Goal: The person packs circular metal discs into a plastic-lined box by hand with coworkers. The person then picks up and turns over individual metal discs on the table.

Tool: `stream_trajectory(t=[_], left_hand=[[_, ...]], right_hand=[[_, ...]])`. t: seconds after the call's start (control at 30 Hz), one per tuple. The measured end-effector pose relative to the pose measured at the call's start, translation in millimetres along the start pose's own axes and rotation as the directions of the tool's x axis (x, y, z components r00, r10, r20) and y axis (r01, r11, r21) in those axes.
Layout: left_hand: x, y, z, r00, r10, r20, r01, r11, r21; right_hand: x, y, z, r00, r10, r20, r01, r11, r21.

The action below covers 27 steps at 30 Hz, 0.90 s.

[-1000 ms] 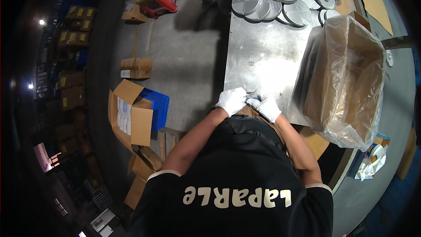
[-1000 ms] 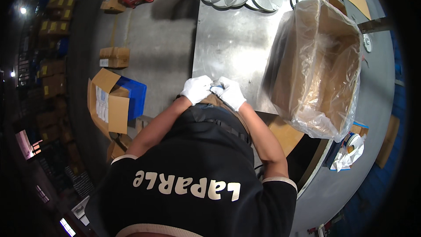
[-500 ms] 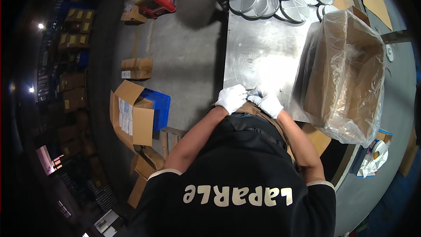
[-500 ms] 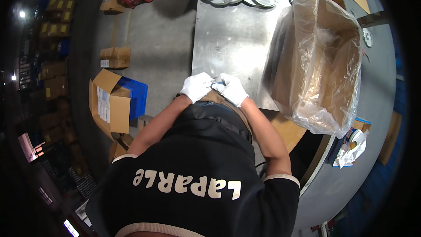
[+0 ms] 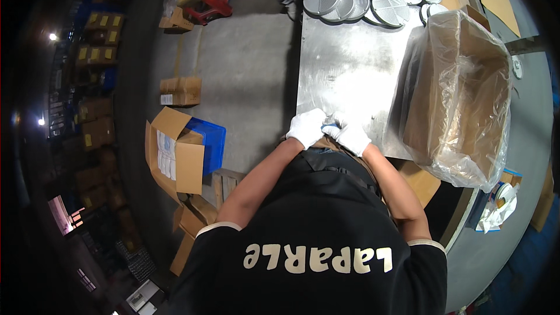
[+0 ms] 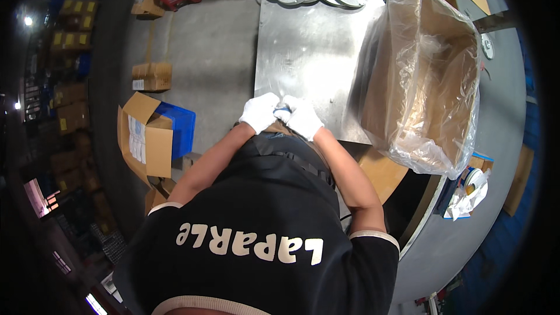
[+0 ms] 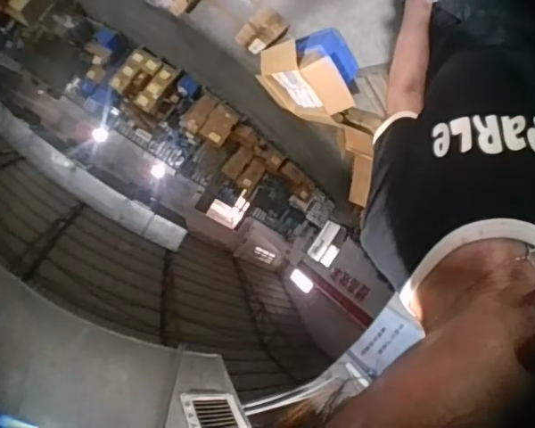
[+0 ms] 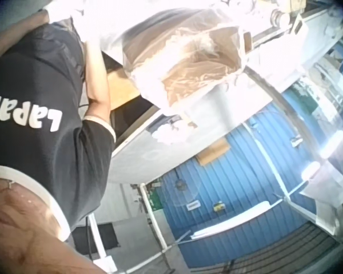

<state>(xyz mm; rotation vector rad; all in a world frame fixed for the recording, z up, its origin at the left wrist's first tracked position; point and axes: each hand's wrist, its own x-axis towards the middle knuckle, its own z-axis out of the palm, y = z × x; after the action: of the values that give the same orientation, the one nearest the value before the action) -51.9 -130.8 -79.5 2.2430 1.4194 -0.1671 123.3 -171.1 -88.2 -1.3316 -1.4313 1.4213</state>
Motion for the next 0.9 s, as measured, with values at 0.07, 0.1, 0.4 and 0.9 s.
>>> stream_trajectory(t=[0.07, 0.1, 0.4, 0.9], left_hand=[[-1, -5, 4, 0.991, 0.121, -0.061, -0.119, 0.992, 0.03], [-3, -8, 5, 0.966, 0.235, -0.106, -0.228, 0.971, 0.078], [1, -5, -14, 0.99, -0.084, -0.111, 0.01, 0.837, -0.547], [-36, 33, -126, 0.935, -0.047, -0.352, -0.228, 0.682, -0.695]], right_hand=[[2, -2, -10, 0.997, 0.073, -0.039, -0.068, 0.991, 0.119], [-3, -3, -26, 0.911, 0.407, 0.067, -0.392, 0.803, 0.449], [11, -68, -2, 0.961, 0.242, 0.135, -0.22, 0.374, 0.901], [28, -64, -76, 0.936, 0.303, -0.177, -0.028, 0.566, 0.824]])
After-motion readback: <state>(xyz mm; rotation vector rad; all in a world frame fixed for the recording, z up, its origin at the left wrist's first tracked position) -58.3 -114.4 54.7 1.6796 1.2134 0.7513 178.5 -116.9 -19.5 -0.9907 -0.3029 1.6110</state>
